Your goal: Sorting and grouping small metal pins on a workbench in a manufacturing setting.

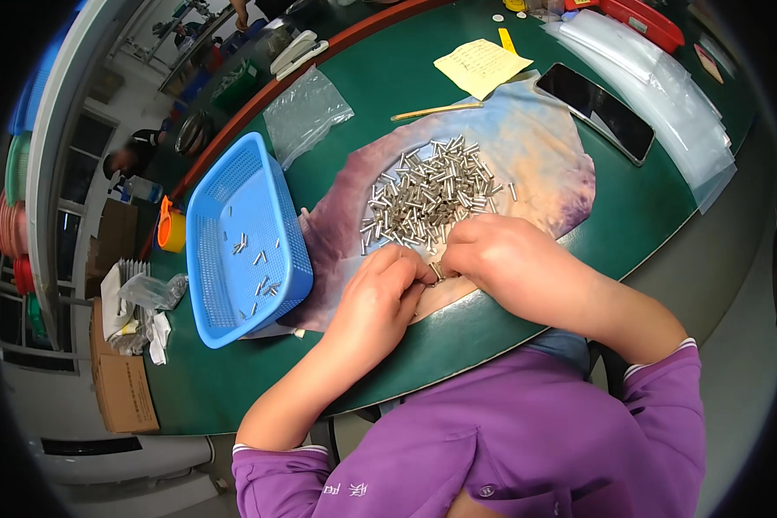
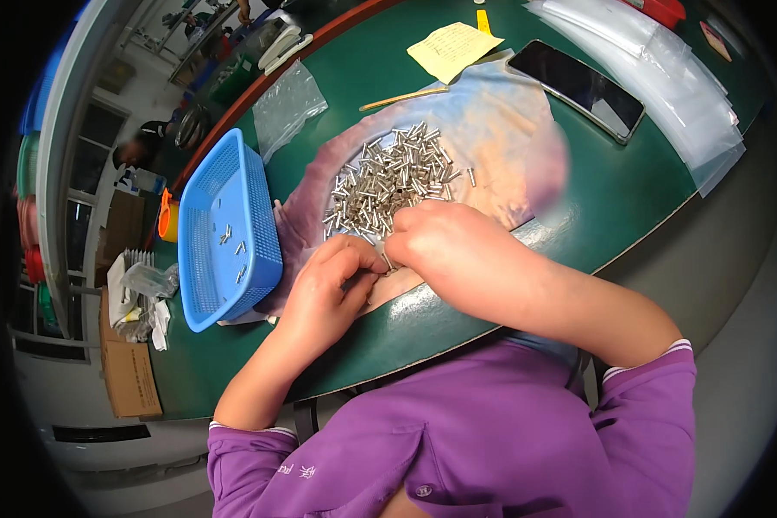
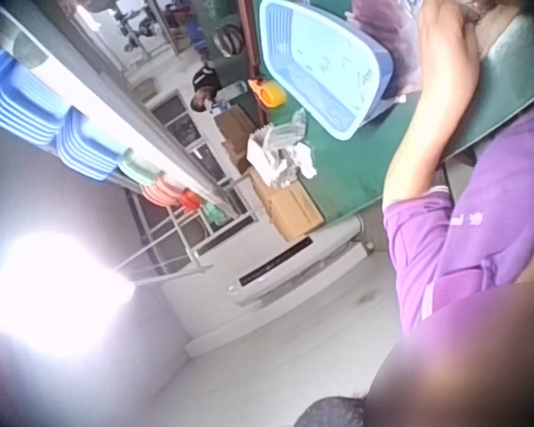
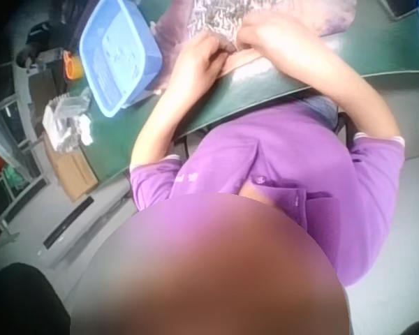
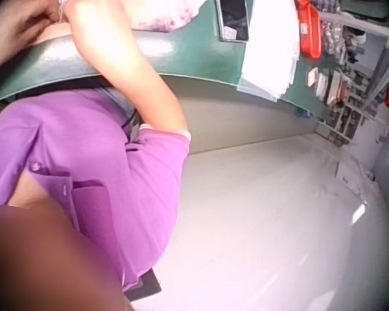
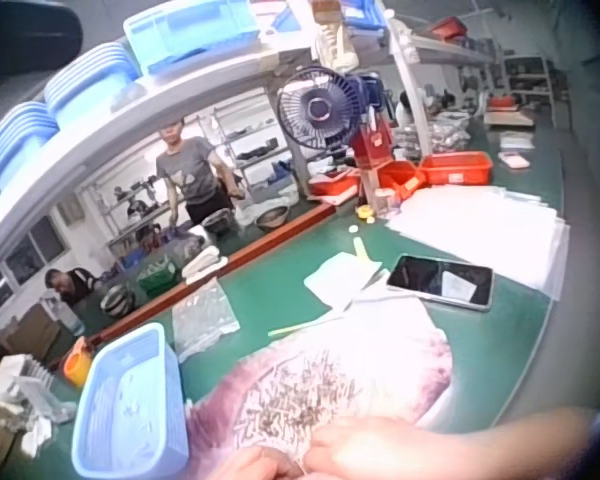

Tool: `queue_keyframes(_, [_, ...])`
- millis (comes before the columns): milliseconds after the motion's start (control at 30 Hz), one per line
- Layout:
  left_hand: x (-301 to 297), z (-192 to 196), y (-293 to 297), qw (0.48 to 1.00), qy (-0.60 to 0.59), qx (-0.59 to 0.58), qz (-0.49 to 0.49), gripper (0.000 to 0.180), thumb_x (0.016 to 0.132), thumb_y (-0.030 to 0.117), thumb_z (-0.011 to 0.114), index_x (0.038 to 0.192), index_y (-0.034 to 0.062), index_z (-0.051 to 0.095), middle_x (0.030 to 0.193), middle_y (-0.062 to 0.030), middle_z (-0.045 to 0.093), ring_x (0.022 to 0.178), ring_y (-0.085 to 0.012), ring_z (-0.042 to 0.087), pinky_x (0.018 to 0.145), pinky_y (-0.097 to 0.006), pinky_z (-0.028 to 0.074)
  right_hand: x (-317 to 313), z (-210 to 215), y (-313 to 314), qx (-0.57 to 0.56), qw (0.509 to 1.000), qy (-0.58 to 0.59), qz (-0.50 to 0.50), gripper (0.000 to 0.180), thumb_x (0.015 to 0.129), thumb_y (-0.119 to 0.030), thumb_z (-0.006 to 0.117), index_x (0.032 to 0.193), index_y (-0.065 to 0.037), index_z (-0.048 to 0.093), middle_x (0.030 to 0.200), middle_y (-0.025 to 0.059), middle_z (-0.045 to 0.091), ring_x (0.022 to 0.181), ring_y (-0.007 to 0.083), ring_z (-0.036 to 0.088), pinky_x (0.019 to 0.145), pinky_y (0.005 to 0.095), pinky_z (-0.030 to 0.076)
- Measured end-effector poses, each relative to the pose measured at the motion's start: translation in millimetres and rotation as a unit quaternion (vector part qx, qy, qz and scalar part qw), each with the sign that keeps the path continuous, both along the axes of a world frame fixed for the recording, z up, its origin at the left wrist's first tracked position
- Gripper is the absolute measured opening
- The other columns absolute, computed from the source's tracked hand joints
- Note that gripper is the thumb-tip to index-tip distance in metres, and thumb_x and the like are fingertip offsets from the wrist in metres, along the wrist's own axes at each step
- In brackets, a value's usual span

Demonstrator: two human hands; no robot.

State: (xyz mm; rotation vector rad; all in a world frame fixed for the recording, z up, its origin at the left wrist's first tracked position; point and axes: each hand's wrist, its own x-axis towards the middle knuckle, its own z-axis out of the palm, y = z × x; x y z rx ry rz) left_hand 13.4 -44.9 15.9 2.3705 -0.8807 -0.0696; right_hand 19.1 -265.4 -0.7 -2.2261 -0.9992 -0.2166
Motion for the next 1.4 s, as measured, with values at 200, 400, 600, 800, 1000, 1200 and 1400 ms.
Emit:
queue_keyframes(200, [-24.9, 13.9, 16.5, 0.997, 0.011, 0.015, 0.080, 0.023, 0.080, 0.002, 0.070, 0.101, 0.0014, 0.062, 0.102, -0.0134, 0.060, 0.096, -0.0346, 0.059, 0.084, -0.041, 0.048, -12.0, -1.2, -1.8, 0.059, 0.996, 0.003, -0.068, 0.014, 0.080, -0.005, 0.059, 0.093, -0.002, 0.060, 0.090, 0.0143, 0.057, 0.089, 0.0341, 0.059, 0.076, 0.0430, 0.049])
queue_keyframes(400, [-21.2, 11.2, 14.4, 0.998, -0.017, 0.033, 0.040, 0.024, 0.077, 0.000, 0.075, 0.100, 0.0026, 0.066, 0.098, -0.0097, 0.061, 0.090, -0.0270, 0.062, 0.077, -0.035, 0.051, -18.9, 3.7, 9.1, 0.031, 0.997, 0.013, -0.069, 0.008, 0.081, -0.006, 0.060, 0.087, -0.001, 0.057, 0.086, 0.0142, 0.054, 0.086, 0.0342, 0.057, 0.074, 0.0424, 0.049])
queue_keyframes(600, [-7.6, 11.9, 16.8, 0.992, -0.091, 0.074, 0.041, 0.022, 0.077, 0.001, 0.074, 0.097, 0.0034, 0.067, 0.095, -0.0095, 0.062, 0.089, -0.0287, 0.062, 0.077, -0.038, 0.051, -18.5, 1.2, 5.3, 0.039, 0.997, 0.033, -0.051, 0.008, 0.080, -0.005, 0.058, 0.087, -0.002, 0.058, 0.087, 0.0137, 0.054, 0.086, 0.0332, 0.057, 0.074, 0.0421, 0.049])
queue_keyframes(800, [-3.2, 12.5, -1.1, 0.995, -0.090, 0.043, 0.021, 0.023, 0.075, 0.005, 0.077, 0.096, 0.0045, 0.067, 0.100, -0.0087, 0.061, 0.094, -0.0289, 0.060, 0.080, -0.039, 0.050, -13.6, 1.9, 6.4, 0.044, 0.996, -0.003, -0.074, 0.012, 0.079, -0.005, 0.057, 0.090, -0.003, 0.061, 0.088, 0.0124, 0.055, 0.087, 0.0319, 0.058, 0.073, 0.0411, 0.051])
queue_keyframes(1000, [3.1, 5.1, -0.3, 0.997, -0.069, 0.022, -0.011, 0.020, 0.074, 0.002, 0.075, 0.091, 0.0047, 0.067, 0.095, -0.0081, 0.062, 0.091, -0.0289, 0.060, 0.080, -0.039, 0.048, -11.6, -0.2, -0.1, 0.014, 0.994, -0.017, -0.111, 0.012, 0.076, -0.005, 0.057, 0.087, -0.005, 0.062, 0.087, 0.0114, 0.055, 0.087, 0.0307, 0.058, 0.075, 0.0402, 0.050])
queue_keyframes(1200, [-2.2, 8.9, 3.7, 0.996, -0.083, 0.030, 0.022, 0.018, 0.074, -0.001, 0.073, 0.090, 0.0045, 0.067, 0.093, -0.0073, 0.062, 0.091, -0.0284, 0.060, 0.081, -0.040, 0.047, -10.1, 4.7, -6.0, -0.009, 0.993, -0.026, -0.116, 0.011, 0.076, -0.006, 0.056, 0.086, -0.005, 0.061, 0.088, 0.0111, 0.055, 0.089, 0.0299, 0.057, 0.076, 0.0379, 0.050])
queue_keyframes(1400, [2.0, 11.9, -0.9, 0.994, -0.091, 0.064, -0.019, 0.018, 0.074, 0.000, 0.073, 0.090, 0.0060, 0.066, 0.091, -0.0056, 0.062, 0.090, -0.0279, 0.059, 0.081, -0.039, 0.045, -10.5, 6.9, -6.8, -0.044, 0.990, -0.044, -0.131, 0.011, 0.077, -0.006, 0.056, 0.087, -0.004, 0.061, 0.089, 0.0108, 0.055, 0.089, 0.0285, 0.057, 0.077, 0.0368, 0.049])
